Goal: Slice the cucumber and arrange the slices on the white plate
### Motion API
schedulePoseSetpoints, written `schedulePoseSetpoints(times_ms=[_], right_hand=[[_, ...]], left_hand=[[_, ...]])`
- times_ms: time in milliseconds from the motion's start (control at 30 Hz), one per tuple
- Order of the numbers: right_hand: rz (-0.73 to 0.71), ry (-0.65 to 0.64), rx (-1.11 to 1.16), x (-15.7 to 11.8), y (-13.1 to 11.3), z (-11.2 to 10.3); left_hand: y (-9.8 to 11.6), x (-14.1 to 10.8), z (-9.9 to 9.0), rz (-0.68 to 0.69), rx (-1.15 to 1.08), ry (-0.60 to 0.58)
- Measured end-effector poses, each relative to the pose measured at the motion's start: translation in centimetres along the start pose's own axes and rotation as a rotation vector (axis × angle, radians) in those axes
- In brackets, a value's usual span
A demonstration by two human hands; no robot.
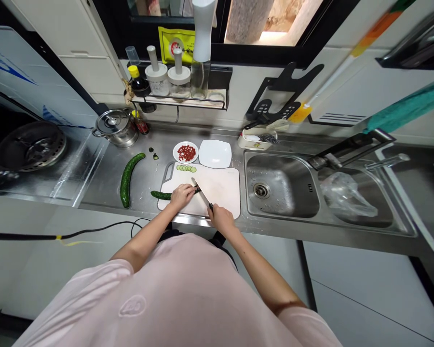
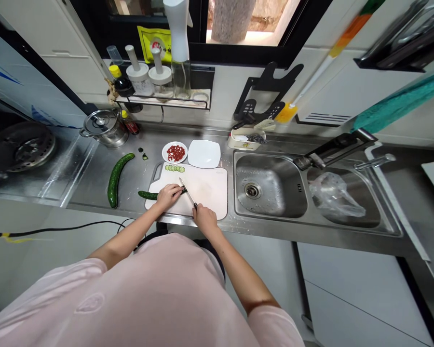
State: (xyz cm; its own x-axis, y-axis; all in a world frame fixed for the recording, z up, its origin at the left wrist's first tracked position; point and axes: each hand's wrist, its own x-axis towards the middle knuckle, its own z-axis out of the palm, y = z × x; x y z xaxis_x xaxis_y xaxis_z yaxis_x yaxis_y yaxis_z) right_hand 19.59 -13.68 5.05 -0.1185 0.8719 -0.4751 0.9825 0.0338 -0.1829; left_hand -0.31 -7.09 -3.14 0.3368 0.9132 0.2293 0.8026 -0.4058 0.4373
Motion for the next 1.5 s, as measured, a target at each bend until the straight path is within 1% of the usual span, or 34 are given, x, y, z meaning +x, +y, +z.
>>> schedulePoseSetpoints(times_ms=[200, 300, 433, 567, 667, 900, 1267, 1367, 1500], right_hand=[[-0.006, 0.022, -0.003, 0.9, -0.6, 0.1], [-0.006, 0.025, -0.005, 0.8, -0.7, 0.2], [0.0, 0.027, -0.008, -0.1, 0.0, 0.6], [0.005, 0.0, -0.001, -1.2, 0.9, 0.9], [-0.001, -0.024, 0.001, -1.5, 1.2, 0.7], [-0.005, -0.036, 0.008, -0.6, 0.7, 0.4], [-0.031, 0.007, 0.009, 0.9, 0.1, 0.9], [-0.019, 0.005, 0.014, 0.8, 0.2, 1.2], [0.002, 0.002, 0.013, -0.2, 0.8, 1.8]], left_hand=[[0.0, 0.0, -0.1, 0.005, 0.002, 0.003], [0.0, 0.0, -0.2, 0.005, 0.001, -0.001], [0.0, 0.1, -0.1, 0.001, 0.002, -0.003], [-0.1, 0.1, 0.0, 0.007, -0.009, 0.001], [-0.1, 0.1, 0.0, 0.01, -0.012, 0.002], [-0.1, 0.1, 0.1, 0.013, -0.022, 0.013], [-0.2, 0.1, 0.1, 0.011, -0.021, 0.014], [-0.2, 0.1, 0.1, 0.012, -0.018, 0.011], [-0.2, 0.1, 0.2, 0.009, -0.011, 0.011]])
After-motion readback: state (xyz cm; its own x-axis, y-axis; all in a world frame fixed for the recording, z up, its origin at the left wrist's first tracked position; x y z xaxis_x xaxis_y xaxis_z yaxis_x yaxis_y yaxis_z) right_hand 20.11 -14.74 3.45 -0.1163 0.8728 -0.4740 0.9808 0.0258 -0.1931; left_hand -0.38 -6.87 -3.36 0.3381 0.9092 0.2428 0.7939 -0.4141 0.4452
